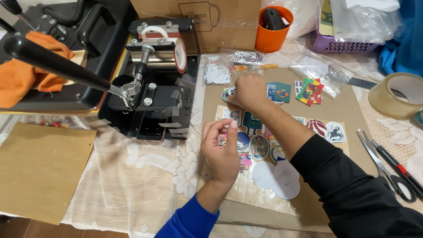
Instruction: Preparing and arranging stickers by peeling backings, cutting tape, and placing them on discs for heat pressing.
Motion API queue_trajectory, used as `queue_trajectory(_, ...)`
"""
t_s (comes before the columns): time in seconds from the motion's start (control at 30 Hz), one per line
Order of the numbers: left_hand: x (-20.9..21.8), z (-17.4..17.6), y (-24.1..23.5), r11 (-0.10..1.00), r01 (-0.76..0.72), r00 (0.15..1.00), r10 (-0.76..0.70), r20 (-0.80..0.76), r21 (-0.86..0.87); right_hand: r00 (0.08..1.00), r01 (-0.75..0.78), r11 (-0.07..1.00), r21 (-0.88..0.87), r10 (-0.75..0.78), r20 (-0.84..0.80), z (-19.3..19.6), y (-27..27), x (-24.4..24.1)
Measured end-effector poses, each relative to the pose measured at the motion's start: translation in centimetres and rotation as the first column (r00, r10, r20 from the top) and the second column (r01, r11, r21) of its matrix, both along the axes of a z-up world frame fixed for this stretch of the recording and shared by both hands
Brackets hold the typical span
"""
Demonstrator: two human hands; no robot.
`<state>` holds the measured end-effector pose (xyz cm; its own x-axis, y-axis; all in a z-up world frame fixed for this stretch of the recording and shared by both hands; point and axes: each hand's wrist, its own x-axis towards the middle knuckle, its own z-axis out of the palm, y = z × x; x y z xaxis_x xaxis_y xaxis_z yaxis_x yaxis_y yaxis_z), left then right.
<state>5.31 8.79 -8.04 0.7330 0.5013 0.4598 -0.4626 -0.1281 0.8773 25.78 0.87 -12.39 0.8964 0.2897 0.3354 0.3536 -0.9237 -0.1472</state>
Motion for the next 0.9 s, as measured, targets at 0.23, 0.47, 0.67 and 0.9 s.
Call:
queue_trajectory(0.23,-0.2,0.2,0.1,1.0,0.008,1.0,-0.008,0.001,-0.003,0.989,0.042,0.981,0.188,-0.014,-0.146,0.1,-2.4,0.0)
queue_trajectory(0.47,-0.2,0.4,-0.3,0.97,0.207,0.976,-0.213,-0.039,-0.127,0.865,0.265,0.51,0.818,0.249,-0.435,5.4,-7.9,-9.5)
queue_trajectory(0.67,-0.9,0.0,-1.5,0.762,0.522,0.786,-0.604,-0.13,-0.383,0.727,0.477,0.2,0.856,0.459,-0.512,5.6,-11.7,-17.9)
queue_trajectory(0.9,-1.2,-0.5,-1.9,0.716,0.586,0.698,-0.684,-0.211,-0.38,0.774,0.411,0.183,0.893,0.448,-0.448,4.3,-12.2,-20.3)
